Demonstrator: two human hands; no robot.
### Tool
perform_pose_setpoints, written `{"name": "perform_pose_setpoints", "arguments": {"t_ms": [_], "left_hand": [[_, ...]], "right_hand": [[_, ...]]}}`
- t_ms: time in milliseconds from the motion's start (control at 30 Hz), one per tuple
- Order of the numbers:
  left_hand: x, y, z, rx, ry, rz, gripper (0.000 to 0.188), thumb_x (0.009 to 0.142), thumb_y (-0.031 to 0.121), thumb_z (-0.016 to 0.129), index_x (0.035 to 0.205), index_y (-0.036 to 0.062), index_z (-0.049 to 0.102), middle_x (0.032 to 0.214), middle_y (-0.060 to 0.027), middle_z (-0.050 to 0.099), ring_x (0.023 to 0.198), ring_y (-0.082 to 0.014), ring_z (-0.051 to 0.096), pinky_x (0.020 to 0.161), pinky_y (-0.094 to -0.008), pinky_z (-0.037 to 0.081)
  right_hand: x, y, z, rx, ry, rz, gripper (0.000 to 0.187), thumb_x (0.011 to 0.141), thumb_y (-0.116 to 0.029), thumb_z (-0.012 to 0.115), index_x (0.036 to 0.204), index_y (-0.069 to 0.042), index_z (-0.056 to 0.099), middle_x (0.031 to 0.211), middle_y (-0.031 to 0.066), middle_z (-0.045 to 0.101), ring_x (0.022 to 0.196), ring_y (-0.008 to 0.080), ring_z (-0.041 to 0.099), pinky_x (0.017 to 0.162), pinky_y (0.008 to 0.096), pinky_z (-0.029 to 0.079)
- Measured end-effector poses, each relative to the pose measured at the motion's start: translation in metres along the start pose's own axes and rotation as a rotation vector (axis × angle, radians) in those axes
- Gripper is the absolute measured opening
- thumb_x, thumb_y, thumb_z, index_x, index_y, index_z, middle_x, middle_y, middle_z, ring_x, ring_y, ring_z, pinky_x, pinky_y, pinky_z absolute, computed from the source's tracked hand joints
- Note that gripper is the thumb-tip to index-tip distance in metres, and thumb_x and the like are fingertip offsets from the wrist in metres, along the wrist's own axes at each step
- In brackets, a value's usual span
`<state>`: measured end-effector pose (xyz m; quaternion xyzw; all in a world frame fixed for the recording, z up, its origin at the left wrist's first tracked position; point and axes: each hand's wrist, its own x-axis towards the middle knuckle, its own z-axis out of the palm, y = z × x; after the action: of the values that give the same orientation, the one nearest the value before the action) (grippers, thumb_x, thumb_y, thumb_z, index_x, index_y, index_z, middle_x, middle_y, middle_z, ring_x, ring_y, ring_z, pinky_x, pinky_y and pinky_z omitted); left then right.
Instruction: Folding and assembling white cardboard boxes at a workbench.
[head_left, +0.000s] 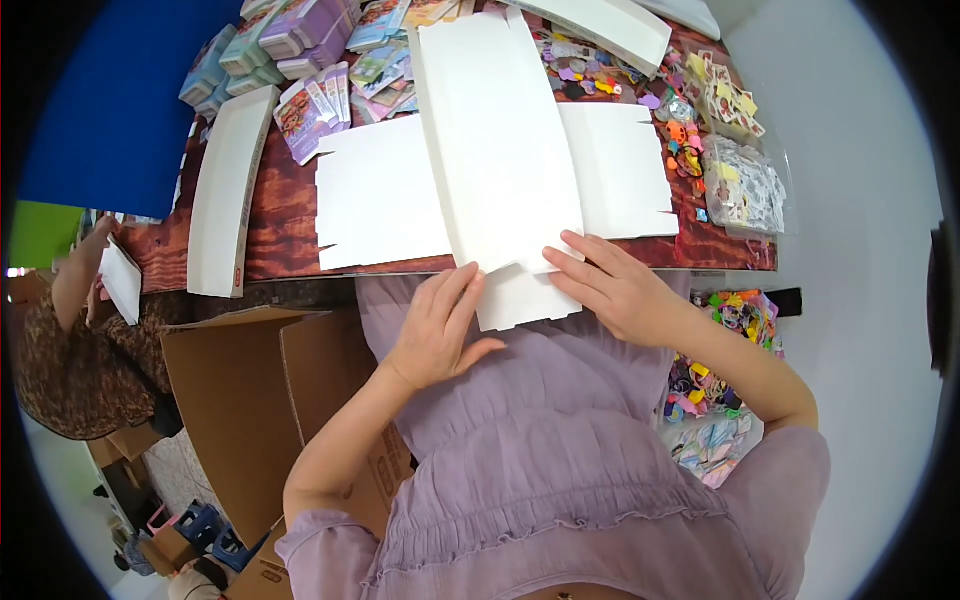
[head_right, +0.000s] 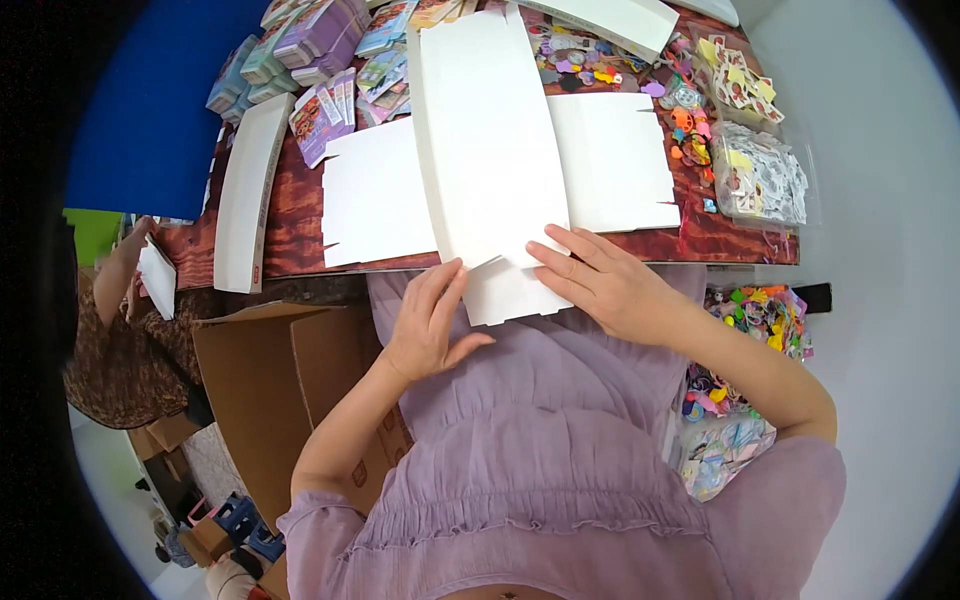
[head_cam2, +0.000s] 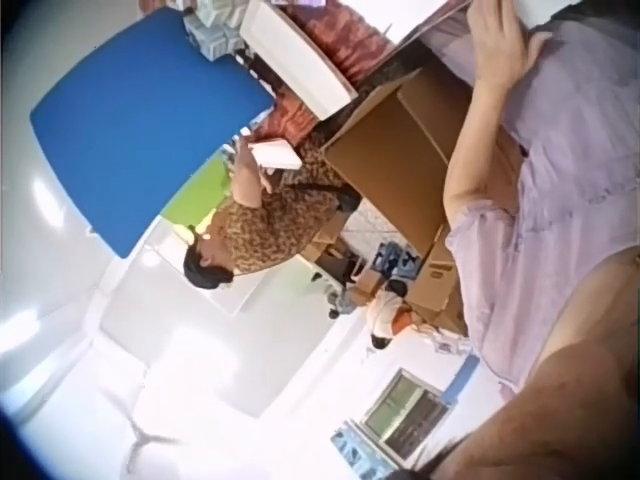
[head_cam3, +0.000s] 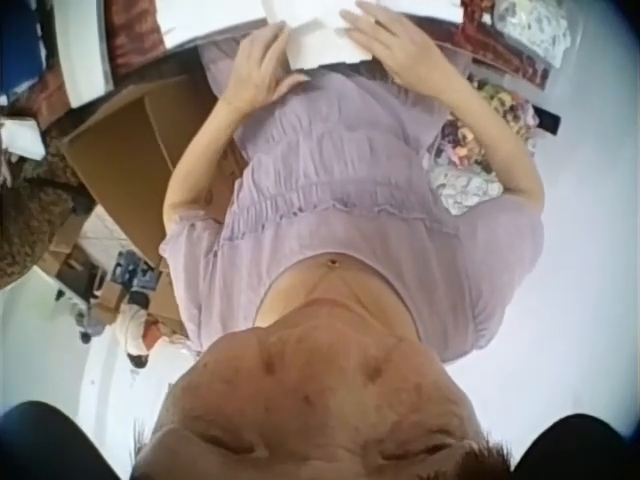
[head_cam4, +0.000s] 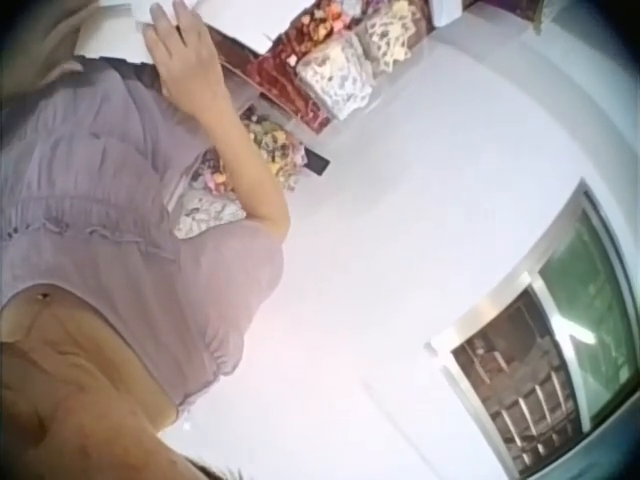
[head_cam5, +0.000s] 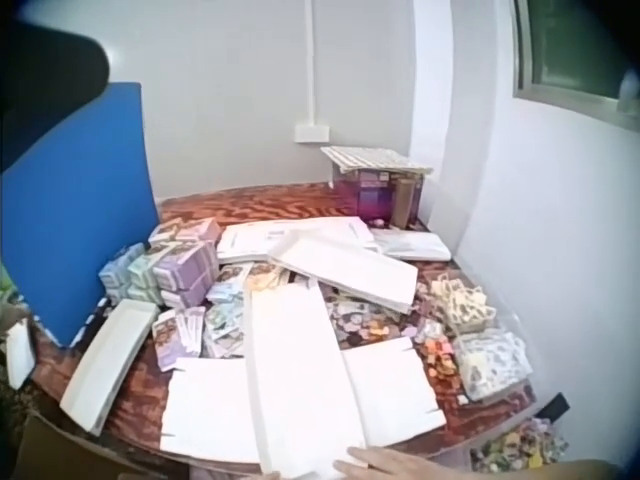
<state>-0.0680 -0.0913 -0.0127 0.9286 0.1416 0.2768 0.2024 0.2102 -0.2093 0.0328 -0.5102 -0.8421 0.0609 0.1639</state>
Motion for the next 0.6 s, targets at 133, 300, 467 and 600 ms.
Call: {"name": "perform_pose_setpoints", "arguments": {"t_ms": [133, 300, 467, 600], "left_hand": [[-0.007, 0.001, 0.01, 0.03, -0.018, -0.019, 0.068, 0.075, 0.001, 0.076, 0.138, -0.0067, 0.053, 0.136, -0.0231, 0.057, 0.12, -0.0425, 0.056, 0.101, -0.0479, 0.05], [-0.003, -0.004, 0.013, 0.102, 0.057, 0.029, 0.061, 0.071, -0.007, 0.07, 0.131, -0.0046, 0.061, 0.132, -0.0188, 0.059, 0.117, -0.0383, 0.059, 0.098, -0.0455, 0.053], [0.004, 0.006, 0.009, -0.001, 0.113, -0.054, 0.058, 0.071, -0.01, 0.068, 0.127, 0.0015, 0.065, 0.122, -0.0178, 0.061, 0.108, -0.0379, 0.062, 0.089, -0.044, 0.055], [0.009, 0.007, 0.009, -0.098, 0.159, -0.125, 0.045, 0.075, -0.009, 0.07, 0.119, 0.003, 0.068, 0.11, -0.0137, 0.064, 0.1, -0.0344, 0.062, 0.084, -0.0423, 0.054]], "right_hand": [[0.0, 0.001, 0.013, -0.029, 0.069, -0.026, 0.039, 0.089, -0.008, 0.062, 0.127, 0.001, 0.062, 0.146, 0.017, 0.057, 0.136, 0.0384, 0.053, 0.11, 0.0486, 0.049], [-0.001, 0.002, 0.028, 0.052, 0.188, -0.005, 0.027, 0.091, -0.006, 0.062, 0.117, 0.001, 0.064, 0.146, 0.0183, 0.058, 0.137, 0.0374, 0.054, 0.109, 0.0491, 0.049], [0.012, -0.005, 0.027, 0.206, 0.323, 0.158, 0.021, 0.083, -0.003, 0.071, 0.103, 0.0, 0.067, 0.118, 0.0137, 0.069, 0.124, 0.0354, 0.061, 0.098, 0.046, 0.053], [0.016, 0.001, 0.026, 0.338, 0.327, 0.229, 0.017, 0.081, -0.004, 0.074, 0.097, -0.003, 0.069, 0.098, 0.0087, 0.064, 0.104, 0.0307, 0.062, 0.086, 0.0415, 0.05]]}}
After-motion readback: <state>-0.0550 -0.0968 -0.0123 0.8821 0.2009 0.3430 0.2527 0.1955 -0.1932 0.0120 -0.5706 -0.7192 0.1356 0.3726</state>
